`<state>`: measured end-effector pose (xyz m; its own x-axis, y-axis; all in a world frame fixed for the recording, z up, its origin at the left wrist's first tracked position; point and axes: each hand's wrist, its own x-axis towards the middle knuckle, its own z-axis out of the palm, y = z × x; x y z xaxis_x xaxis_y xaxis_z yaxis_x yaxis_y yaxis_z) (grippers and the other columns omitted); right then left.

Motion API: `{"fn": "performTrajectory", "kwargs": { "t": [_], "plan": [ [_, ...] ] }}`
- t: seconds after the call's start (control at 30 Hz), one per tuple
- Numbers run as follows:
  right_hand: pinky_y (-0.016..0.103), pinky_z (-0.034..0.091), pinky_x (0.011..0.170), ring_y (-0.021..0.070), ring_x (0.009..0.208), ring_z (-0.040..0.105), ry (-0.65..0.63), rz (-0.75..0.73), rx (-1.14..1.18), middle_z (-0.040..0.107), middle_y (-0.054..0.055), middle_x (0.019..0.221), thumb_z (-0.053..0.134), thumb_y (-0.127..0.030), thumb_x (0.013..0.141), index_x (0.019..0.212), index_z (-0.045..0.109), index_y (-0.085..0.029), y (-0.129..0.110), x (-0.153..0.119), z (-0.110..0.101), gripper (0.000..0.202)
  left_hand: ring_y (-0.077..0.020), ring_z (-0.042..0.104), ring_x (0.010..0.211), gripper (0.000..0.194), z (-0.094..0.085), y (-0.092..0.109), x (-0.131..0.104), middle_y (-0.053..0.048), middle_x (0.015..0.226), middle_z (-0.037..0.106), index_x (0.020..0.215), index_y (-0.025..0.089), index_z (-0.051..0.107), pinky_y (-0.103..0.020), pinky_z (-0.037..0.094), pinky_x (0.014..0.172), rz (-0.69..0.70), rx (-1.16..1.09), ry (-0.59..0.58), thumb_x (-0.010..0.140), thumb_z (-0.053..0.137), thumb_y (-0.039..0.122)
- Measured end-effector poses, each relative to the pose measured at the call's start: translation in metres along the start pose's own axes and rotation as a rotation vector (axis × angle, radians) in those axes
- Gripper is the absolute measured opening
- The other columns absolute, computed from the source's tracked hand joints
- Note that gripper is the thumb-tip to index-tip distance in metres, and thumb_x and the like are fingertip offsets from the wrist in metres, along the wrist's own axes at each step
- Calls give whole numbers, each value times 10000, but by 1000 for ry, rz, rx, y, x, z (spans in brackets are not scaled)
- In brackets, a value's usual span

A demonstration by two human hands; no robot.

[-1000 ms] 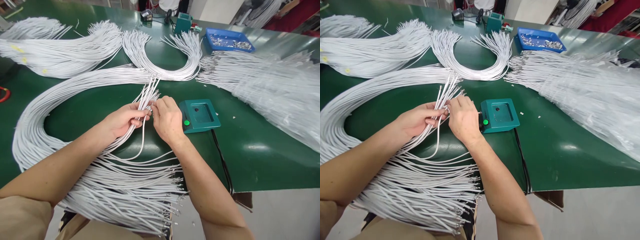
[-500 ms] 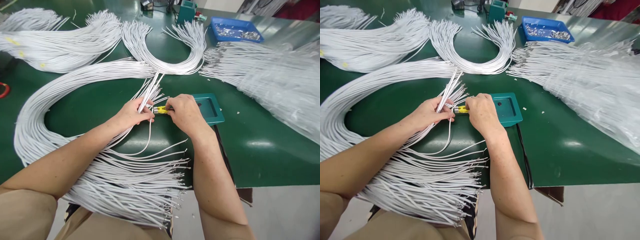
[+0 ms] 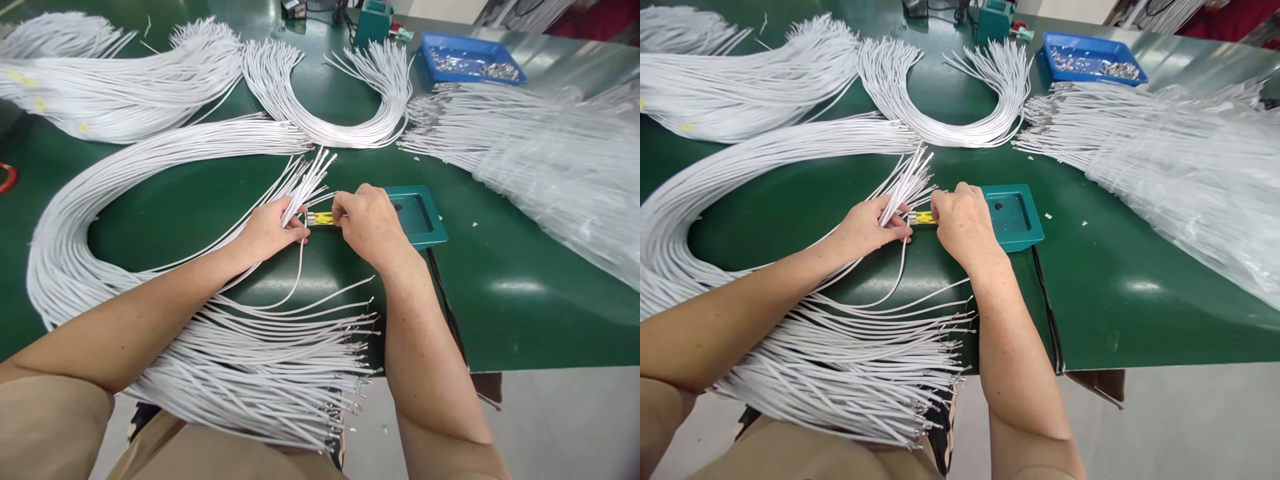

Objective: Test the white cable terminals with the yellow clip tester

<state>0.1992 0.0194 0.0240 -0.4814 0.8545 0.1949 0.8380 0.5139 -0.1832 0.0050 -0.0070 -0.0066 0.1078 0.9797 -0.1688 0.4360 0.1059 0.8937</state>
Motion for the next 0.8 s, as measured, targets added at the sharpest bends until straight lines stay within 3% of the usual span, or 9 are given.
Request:
{"fn": "performTrajectory", "kwargs": {
  "t": [0.13,0.23,0.3,0.37,0.5,0.63,0.7,0.8],
  "plan": [
    [367,389,793,258,930,536,125,29,149,662,96,910,568,-148,832,950,673,-178,-1,1,-9,160,-165,668,638,360,-2,4,-1,-8,701,746,1006,197,620,-249,457,571,-21,4,-26,676,743,271],
    [357,399,794,226,880,559,187,80,303,684,72,891,548,-182,863,902,682,-179,-8,1,-15,139,-161,655,610,355,-5,9,-2,-22,715,745,1009,192,614,-225,409,483,-53,-8,-60,684,734,270],
    [335,406,772,203,841,572,154,63,416,688,49,854,554,-192,863,873,694,-189,-17,1,-16,140,-155,636,584,344,-9,10,-2,-23,708,735,993,188,623,-218,388,454,-74,-23,-70,676,735,262],
    [315,409,761,180,816,583,61,-13,525,696,30,845,568,-199,861,862,709,-198,-26,-1,-16,141,-137,600,543,337,-13,9,-1,-6,679,710,960,182,644,-218,387,459,-66,-40,-61,647,751,245],
    [307,400,713,151,733,575,-262,-228,611,696,26,797,605,-199,842,785,736,-206,-47,-6,-10,143,-110,544,518,440,-20,3,0,15,701,680,1042,186,677,-235,410,516,-34,-153,-46,620,785,251],
    [326,381,614,182,671,541,-514,-237,515,672,97,695,710,-217,763,661,711,-166,-64,-15,0,114,-116,547,566,305,-23,1,-1,-18,773,687,902,177,721,-236,383,509,-47,-183,-47,645,798,322],
    [328,409,615,194,674,551,-477,-130,600,663,105,654,763,-215,714,636,684,-163,-70,-20,6,122,-116,555,601,290,-23,4,-1,-19,770,672,853,167,723,-227,396,525,-69,-223,-53,628,822,321],
    [294,460,625,175,678,586,-226,96,915,661,60,640,785,-252,701,694,671,-183,-74,-25,12,133,-122,591,709,306,-23,10,-2,-35,834,676,889,162,738,-211,439,588,-126,-377,-49,654,824,337]
  ]
}}
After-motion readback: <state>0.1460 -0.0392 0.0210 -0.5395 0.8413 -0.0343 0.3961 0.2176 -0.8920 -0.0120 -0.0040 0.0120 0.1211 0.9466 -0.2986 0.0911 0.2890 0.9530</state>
